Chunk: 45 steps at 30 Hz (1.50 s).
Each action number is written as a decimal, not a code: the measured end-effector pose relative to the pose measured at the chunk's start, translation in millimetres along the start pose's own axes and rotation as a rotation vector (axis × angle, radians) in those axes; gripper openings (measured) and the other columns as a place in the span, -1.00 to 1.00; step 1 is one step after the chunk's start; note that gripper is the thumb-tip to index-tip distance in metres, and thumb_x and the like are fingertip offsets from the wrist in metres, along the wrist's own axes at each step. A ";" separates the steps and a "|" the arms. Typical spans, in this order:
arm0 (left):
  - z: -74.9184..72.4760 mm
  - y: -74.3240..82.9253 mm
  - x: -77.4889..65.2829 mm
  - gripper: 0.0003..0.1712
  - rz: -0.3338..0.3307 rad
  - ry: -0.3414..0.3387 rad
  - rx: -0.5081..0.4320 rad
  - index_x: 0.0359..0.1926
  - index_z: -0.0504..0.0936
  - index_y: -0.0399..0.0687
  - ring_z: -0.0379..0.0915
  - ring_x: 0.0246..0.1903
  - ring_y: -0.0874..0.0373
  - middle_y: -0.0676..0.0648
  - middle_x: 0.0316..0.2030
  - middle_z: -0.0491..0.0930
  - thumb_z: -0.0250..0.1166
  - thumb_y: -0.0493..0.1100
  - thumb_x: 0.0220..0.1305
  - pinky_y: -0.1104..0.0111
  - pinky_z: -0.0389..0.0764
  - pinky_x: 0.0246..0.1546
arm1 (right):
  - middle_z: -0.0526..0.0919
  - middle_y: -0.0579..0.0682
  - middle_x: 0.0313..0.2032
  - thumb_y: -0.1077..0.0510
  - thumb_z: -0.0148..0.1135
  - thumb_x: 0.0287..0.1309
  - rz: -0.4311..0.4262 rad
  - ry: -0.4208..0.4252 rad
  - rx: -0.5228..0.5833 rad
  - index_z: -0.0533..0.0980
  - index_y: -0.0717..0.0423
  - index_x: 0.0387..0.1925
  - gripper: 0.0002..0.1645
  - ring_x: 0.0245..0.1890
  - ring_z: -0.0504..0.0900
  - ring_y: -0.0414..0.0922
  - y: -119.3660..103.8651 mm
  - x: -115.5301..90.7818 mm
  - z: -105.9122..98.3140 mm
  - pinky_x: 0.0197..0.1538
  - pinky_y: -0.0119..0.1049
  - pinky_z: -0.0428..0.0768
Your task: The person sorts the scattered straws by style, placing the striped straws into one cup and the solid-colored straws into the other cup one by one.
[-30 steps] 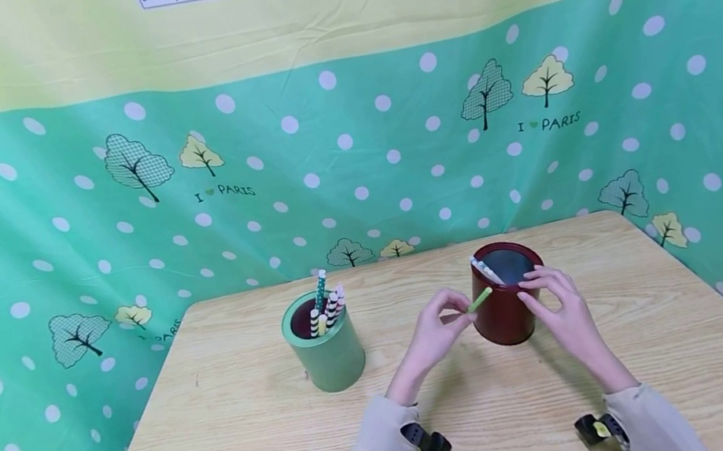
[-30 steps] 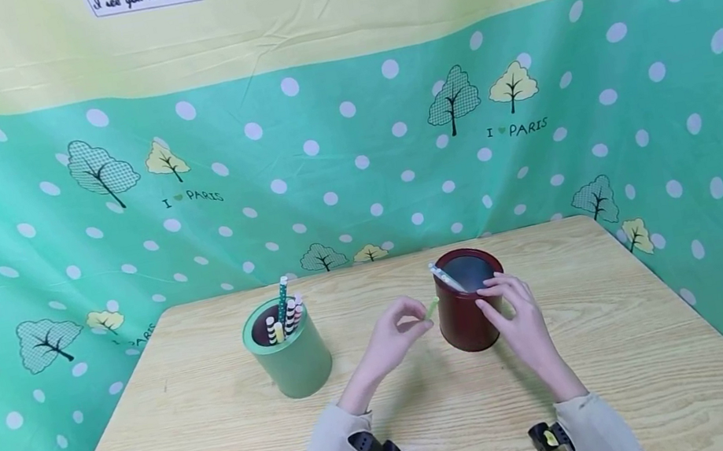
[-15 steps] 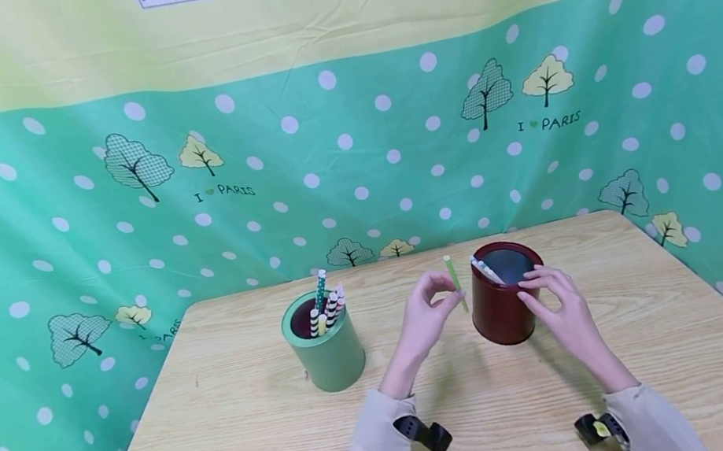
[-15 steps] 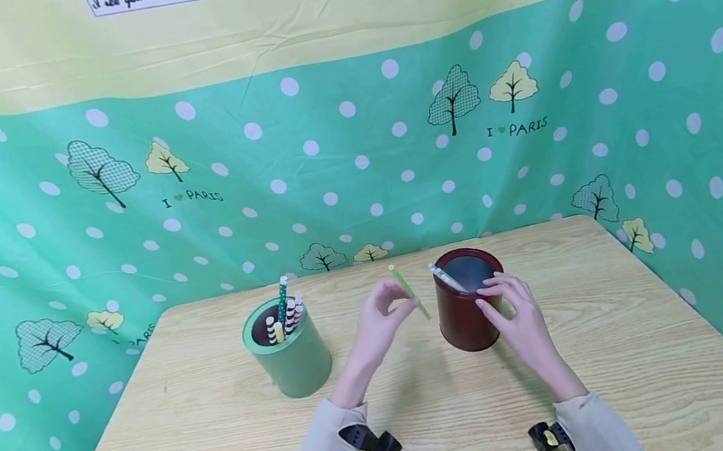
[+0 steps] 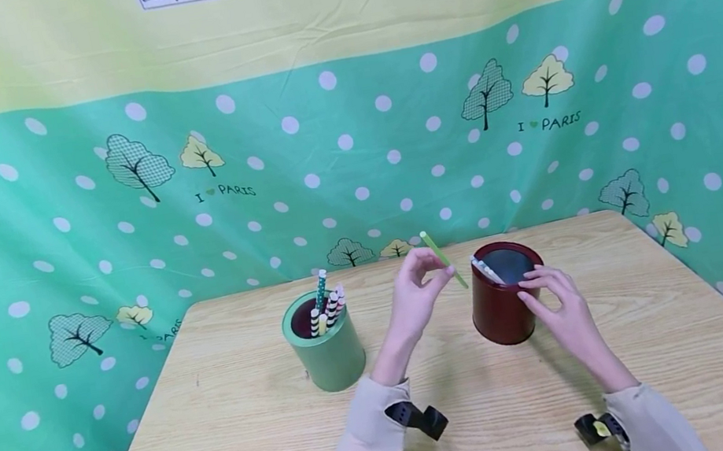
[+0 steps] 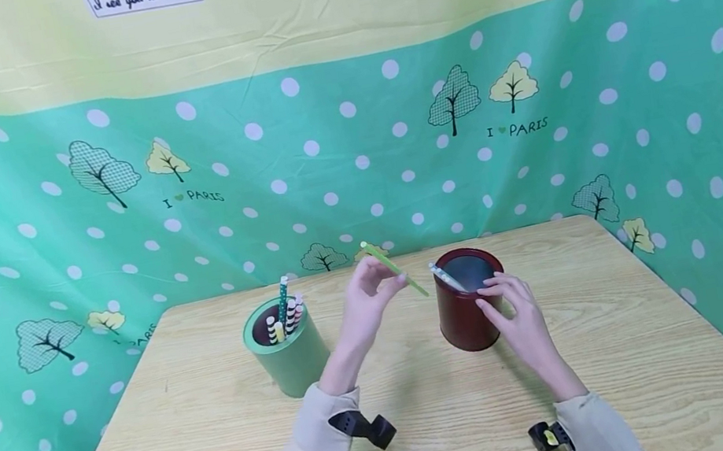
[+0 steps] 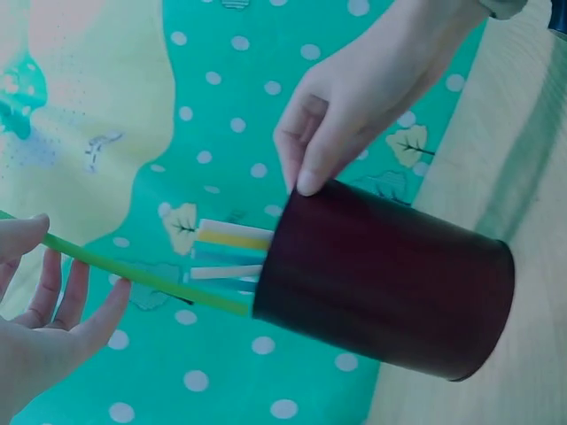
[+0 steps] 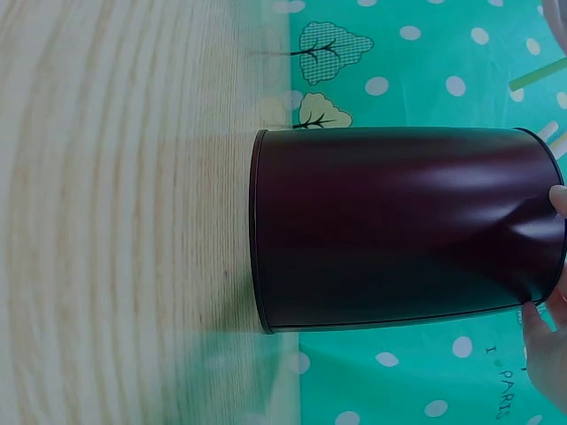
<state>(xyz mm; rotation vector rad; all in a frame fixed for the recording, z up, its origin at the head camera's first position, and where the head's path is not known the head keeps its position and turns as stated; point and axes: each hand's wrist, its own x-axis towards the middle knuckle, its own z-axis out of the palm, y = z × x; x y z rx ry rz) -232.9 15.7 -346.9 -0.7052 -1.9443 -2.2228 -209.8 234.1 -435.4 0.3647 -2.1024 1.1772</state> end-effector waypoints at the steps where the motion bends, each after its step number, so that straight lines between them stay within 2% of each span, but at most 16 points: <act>1: -0.4 0.6 1.5 -0.77 0.006 0.003 0.002 -0.24 0.36 -0.41 0.39 -0.27 0.24 0.03 -0.37 0.44 0.18 -0.46 0.05 0.31 0.51 -0.15 | 0.51 0.12 -0.14 0.37 0.27 -0.10 -0.002 0.001 0.001 0.57 0.24 -0.30 -0.78 0.07 0.25 -0.30 0.4 -0.1 0.0 0.13 -0.61 0.12; 4: -1.2 4.4 6.1 -0.77 0.042 0.014 0.000 -0.25 0.36 -0.42 0.40 -0.27 0.23 0.03 -0.37 0.43 0.19 -0.45 0.05 0.31 0.52 -0.15 | 0.51 0.12 -0.14 0.38 0.27 -0.10 -0.004 0.001 0.004 0.57 0.24 -0.29 -0.78 0.07 0.25 -0.31 0.3 -0.2 -0.2 0.13 -0.61 0.12; 11: -0.4 20.0 16.1 -0.77 0.102 0.049 0.005 -0.25 0.37 -0.40 0.41 -0.29 0.24 -0.13 -0.35 0.50 0.21 -0.43 0.05 0.28 0.51 -0.15 | 0.51 0.12 -0.14 0.37 0.27 -0.09 0.003 -0.002 0.009 0.57 0.24 -0.29 -0.78 0.07 0.24 -0.34 -0.4 -0.6 -0.5 0.13 -0.61 0.12; 19: 6.5 32.2 23.2 -0.74 0.099 0.057 0.010 -0.22 0.38 -0.37 0.42 -0.25 0.23 -0.17 -0.31 0.51 0.22 -0.37 0.06 0.32 0.49 -0.12 | 0.51 0.12 -0.13 0.35 0.26 -0.08 0.010 -0.006 0.013 0.56 0.24 -0.29 -0.79 0.07 0.23 -0.35 0.3 -0.6 -0.6 0.12 -0.61 0.12; 24: 10.9 26.9 27.4 -0.75 0.106 0.049 0.023 -0.23 0.39 -0.38 0.43 -0.26 0.24 -0.24 -0.30 0.51 0.22 -0.37 0.07 0.35 0.49 -0.12 | 0.51 0.11 -0.13 0.37 0.26 -0.08 0.016 -0.005 0.006 0.56 0.24 -0.29 -0.79 0.06 0.24 -0.34 0.1 -0.7 -0.8 0.12 -0.62 0.12; 31: 15.9 16.0 32.2 -0.74 0.089 0.041 0.006 -0.21 0.41 -0.45 0.44 -0.29 0.23 -0.36 -0.27 0.50 0.21 -0.41 0.06 0.36 0.51 -0.15 | 0.51 0.15 -0.17 0.41 0.26 -0.11 0.007 0.009 0.010 0.57 0.26 -0.32 -0.79 0.03 0.29 -0.19 0.3 0.0 0.4 0.12 -0.61 0.13; 38: 24.2 26.8 26.4 -0.79 0.053 0.041 0.070 -0.23 0.44 -0.48 0.48 -0.27 0.06 -0.38 -0.28 0.51 0.18 -0.46 0.05 0.42 0.52 -0.18 | 0.52 0.12 -0.15 0.40 0.27 -0.11 0.003 0.005 0.005 0.57 0.24 -0.31 -0.77 0.06 0.26 -0.30 0.4 -0.1 -0.2 0.13 -0.60 0.12; 41: 25.8 19.4 27.2 -0.79 0.031 0.027 0.087 -0.23 0.46 -0.47 0.48 -0.26 0.06 -0.37 -0.27 0.52 0.18 -0.46 0.06 0.44 0.51 -0.19 | 0.52 0.11 -0.14 0.39 0.27 -0.11 0.000 0.003 0.007 0.57 0.24 -0.30 -0.77 0.07 0.25 -0.31 0.2 0.0 -0.2 0.13 -0.60 0.12; 45: 25.9 -2.2 31.3 -0.80 0.023 0.011 0.114 -0.23 0.49 -0.44 0.49 -0.22 0.04 -0.32 -0.26 0.54 0.20 -0.42 0.07 0.42 0.51 -0.17 | 0.52 0.11 -0.14 0.39 0.27 -0.12 0.000 0.003 0.009 0.57 0.23 -0.30 -0.77 0.07 0.25 -0.30 -0.3 0.1 -0.2 0.14 -0.60 0.12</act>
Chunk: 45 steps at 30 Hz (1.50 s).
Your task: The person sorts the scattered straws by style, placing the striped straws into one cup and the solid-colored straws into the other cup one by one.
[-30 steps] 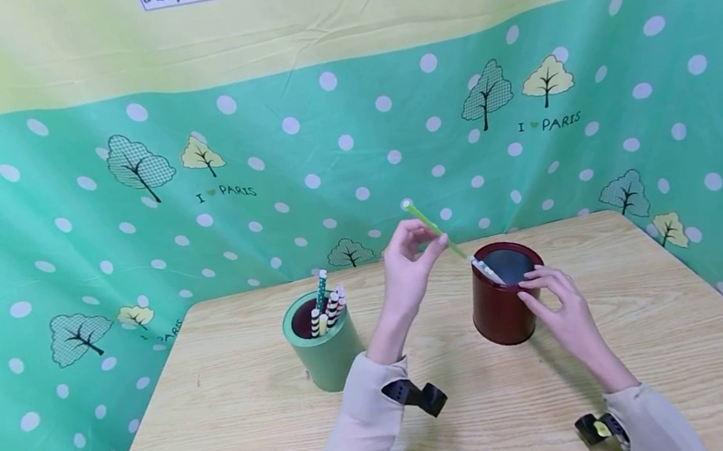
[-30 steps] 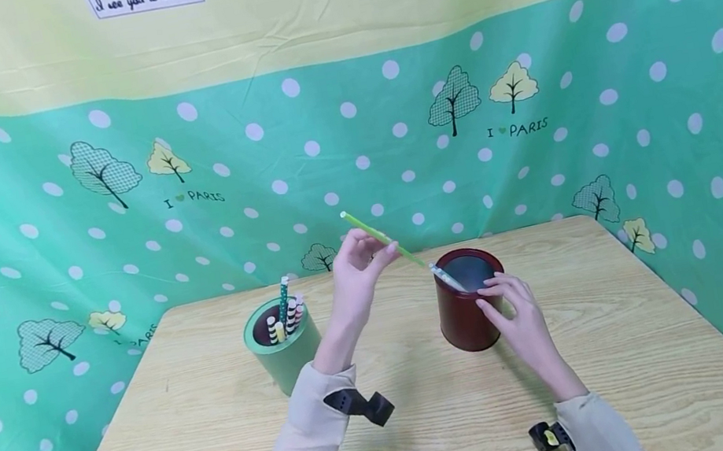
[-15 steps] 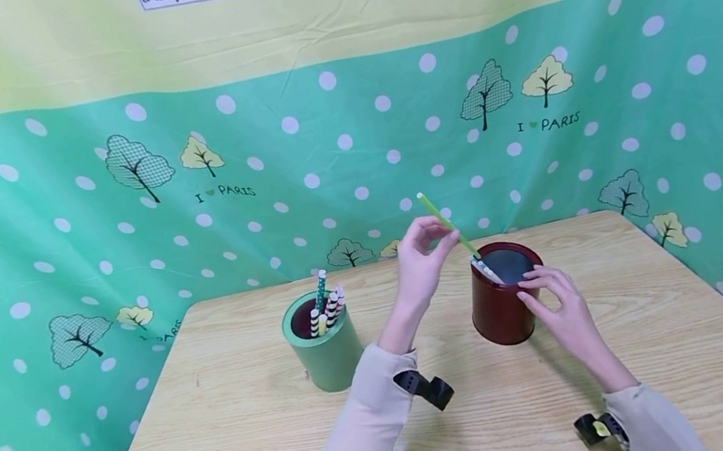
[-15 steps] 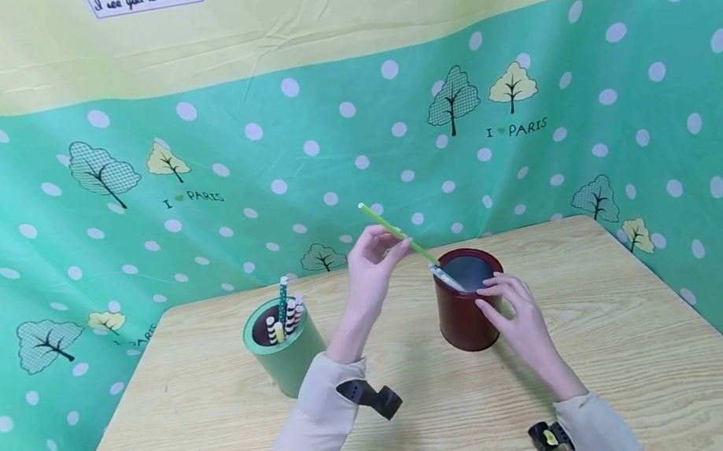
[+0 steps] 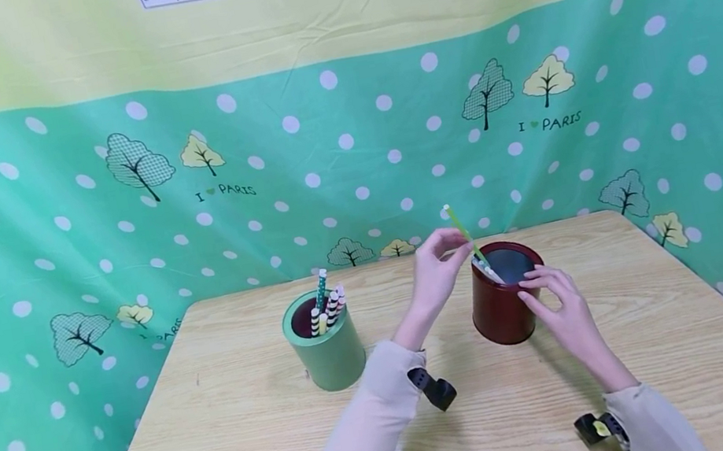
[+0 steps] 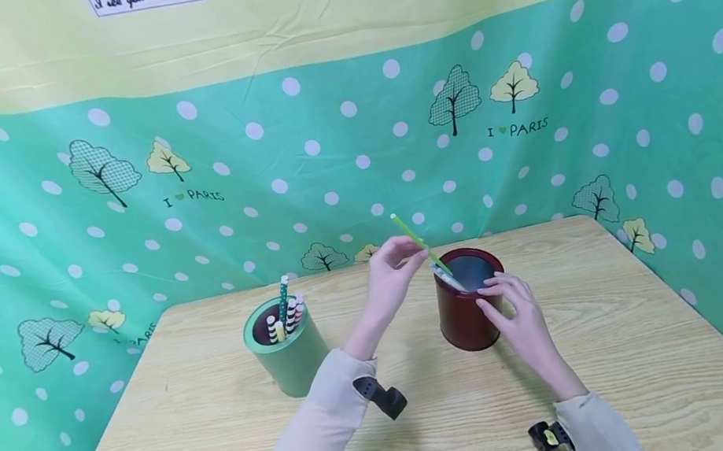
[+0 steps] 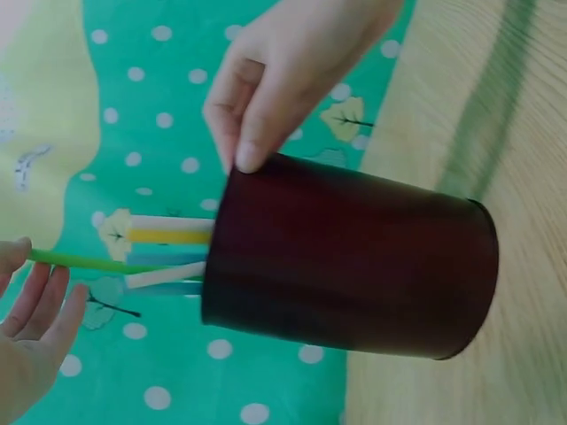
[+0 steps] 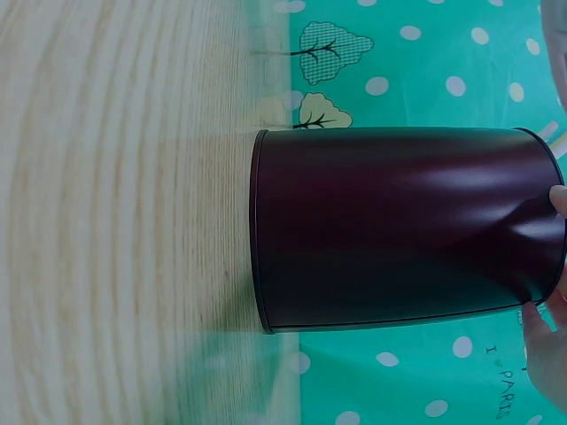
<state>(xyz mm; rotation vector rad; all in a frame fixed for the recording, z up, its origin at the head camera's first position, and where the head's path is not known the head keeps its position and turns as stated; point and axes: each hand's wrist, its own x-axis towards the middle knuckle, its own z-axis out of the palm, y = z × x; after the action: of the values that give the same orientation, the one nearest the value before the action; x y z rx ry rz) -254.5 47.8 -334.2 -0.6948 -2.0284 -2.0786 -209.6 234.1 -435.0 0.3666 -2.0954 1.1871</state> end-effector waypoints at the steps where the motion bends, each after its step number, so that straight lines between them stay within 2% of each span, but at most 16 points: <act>1: 0.8 -5.1 0.6 -0.80 0.002 0.000 0.018 -0.23 0.50 -0.41 0.50 -0.21 0.05 -0.30 -0.26 0.55 0.20 -0.40 0.08 0.42 0.51 -0.17 | 0.52 0.11 -0.14 0.39 0.27 -0.12 0.000 0.000 0.000 0.57 0.23 -0.30 -0.77 0.07 0.25 -0.30 0.0 0.0 -0.1 0.14 -0.60 0.12; 4: 3.2 -16.6 2.4 -0.81 0.002 0.000 0.077 -0.24 0.54 -0.34 0.51 -0.22 0.10 -0.22 -0.27 0.58 0.23 -0.35 0.07 0.44 0.50 -0.16 | 0.52 0.12 -0.15 0.39 0.27 -0.12 0.000 0.001 0.002 0.57 0.24 -0.30 -0.77 0.07 0.26 -0.30 0.1 0.2 -0.5 0.14 -0.59 0.12; 9: 5.9 -24.9 3.6 -0.83 -0.019 -0.008 0.183 -0.27 0.60 -0.23 0.50 -0.25 0.21 -0.09 -0.29 0.61 0.25 -0.27 0.07 0.44 0.48 -0.13 | 0.52 0.14 -0.14 0.40 0.27 -0.11 0.001 0.002 0.005 0.57 0.25 -0.30 -0.77 0.07 0.25 -0.31 0.4 0.2 -1.1 0.15 -0.60 0.12; 13: 6.4 -31.0 3.0 -0.79 -0.021 -0.037 0.261 -0.22 0.62 -0.17 0.49 -0.19 0.23 -0.04 -0.25 0.62 0.24 -0.21 0.10 0.40 0.47 -0.10 | 0.51 0.14 -0.15 0.39 0.26 -0.10 -0.003 0.003 0.004 0.56 0.25 -0.30 -0.78 0.07 0.26 -0.29 0.4 -0.3 -1.1 0.14 -0.61 0.12; 16: 5.7 -34.6 1.1 -0.75 0.002 -0.048 0.286 -0.17 0.62 -0.19 0.47 -0.14 0.21 -0.05 -0.20 0.61 0.23 -0.20 0.12 0.35 0.46 -0.07 | 0.52 0.14 -0.15 0.39 0.27 -0.10 -0.008 0.005 0.001 0.56 0.24 -0.30 -0.78 0.07 0.26 -0.28 0.6 -0.4 -0.8 0.14 -0.61 0.12; 20: 3.1 -38.4 -3.8 -0.72 0.031 -0.032 0.272 -0.13 0.59 -0.24 0.46 -0.10 0.18 -0.09 -0.16 0.60 0.23 -0.22 0.12 0.28 0.45 -0.04 | 0.52 0.13 -0.15 0.39 0.28 -0.12 -0.015 0.005 -0.003 0.57 0.23 -0.30 -0.77 0.06 0.27 -0.29 0.9 -0.2 -0.2 0.14 -0.60 0.13; 24: -1.0 -41.1 -11.9 -0.70 0.036 -0.003 0.250 -0.12 0.58 -0.26 0.44 -0.08 0.17 -0.10 -0.15 0.59 0.22 -0.21 0.12 0.25 0.44 -0.03 | 0.51 0.12 -0.14 0.39 0.28 -0.12 -0.011 0.001 -0.012 0.57 0.23 -0.30 -0.76 0.07 0.26 -0.30 1.4 0.1 0.0 0.14 -0.61 0.12; 28: -6.0 -31.8 -23.5 -0.71 0.025 0.015 0.221 -0.12 0.55 -0.34 0.43 -0.07 0.05 -0.19 -0.15 0.57 0.20 -0.27 0.13 0.17 0.42 -0.02 | 0.51 0.13 -0.14 0.39 0.27 -0.11 -0.007 0.000 -0.016 0.57 0.24 -0.30 -0.77 0.07 0.26 -0.29 2.0 0.9 0.1 0.13 -0.62 0.11; 33: -11.3 -38.6 -33.3 -0.73 0.027 0.030 0.215 -0.13 0.55 -0.36 0.41 -0.06 -0.05 -0.23 -0.15 0.55 0.19 -0.30 0.13 0.09 0.39 -0.02 | 0.51 0.12 -0.14 0.36 0.28 -0.10 0.012 -0.007 -0.027 0.57 0.24 -0.30 -0.78 0.06 0.28 -0.20 1.3 2.2 -1.7 0.13 -0.63 0.12; 35: -13.8 -45.4 -37.2 -0.74 0.043 0.040 0.245 -0.15 0.57 -0.30 0.42 -0.08 0.01 -0.17 -0.17 0.57 0.20 -0.26 0.13 0.17 0.42 -0.03 | 0.51 0.11 -0.14 0.34 0.28 -0.09 0.032 -0.019 -0.041 0.57 0.24 -0.29 -0.78 0.06 0.29 -0.13 0.8 2.6 -2.8 0.12 -0.64 0.11; 39: -20.0 -42.9 -49.5 -0.77 0.086 0.041 0.310 -0.17 0.59 -0.22 0.43 -0.11 0.11 -0.09 -0.20 0.57 0.20 -0.22 0.14 0.31 0.44 -0.04 | 0.50 0.13 -0.14 0.33 0.27 -0.07 0.044 -0.043 -0.069 0.56 0.25 -0.28 -0.78 0.06 0.30 0.03 -0.1 4.4 -5.0 0.11 -0.68 0.10; 45: -35.9 -35.6 -72.0 -0.79 0.177 0.025 0.403 -0.18 0.58 -0.16 0.42 -0.08 0.16 -0.05 -0.17 0.55 0.20 -0.21 0.14 0.35 0.41 -0.02 | 0.50 0.15 -0.12 0.34 0.28 -0.10 -0.013 -0.080 -0.131 0.55 0.24 -0.27 -0.76 0.05 0.31 0.10 -3.0 4.7 -10.1 0.11 -0.71 0.08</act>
<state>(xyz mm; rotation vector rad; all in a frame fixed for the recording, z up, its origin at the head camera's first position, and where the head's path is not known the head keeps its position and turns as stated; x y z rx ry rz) -213.9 0.4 -396.2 -0.7356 -2.1852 -1.5108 -207.0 241.3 -426.4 0.3719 -2.2229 1.0364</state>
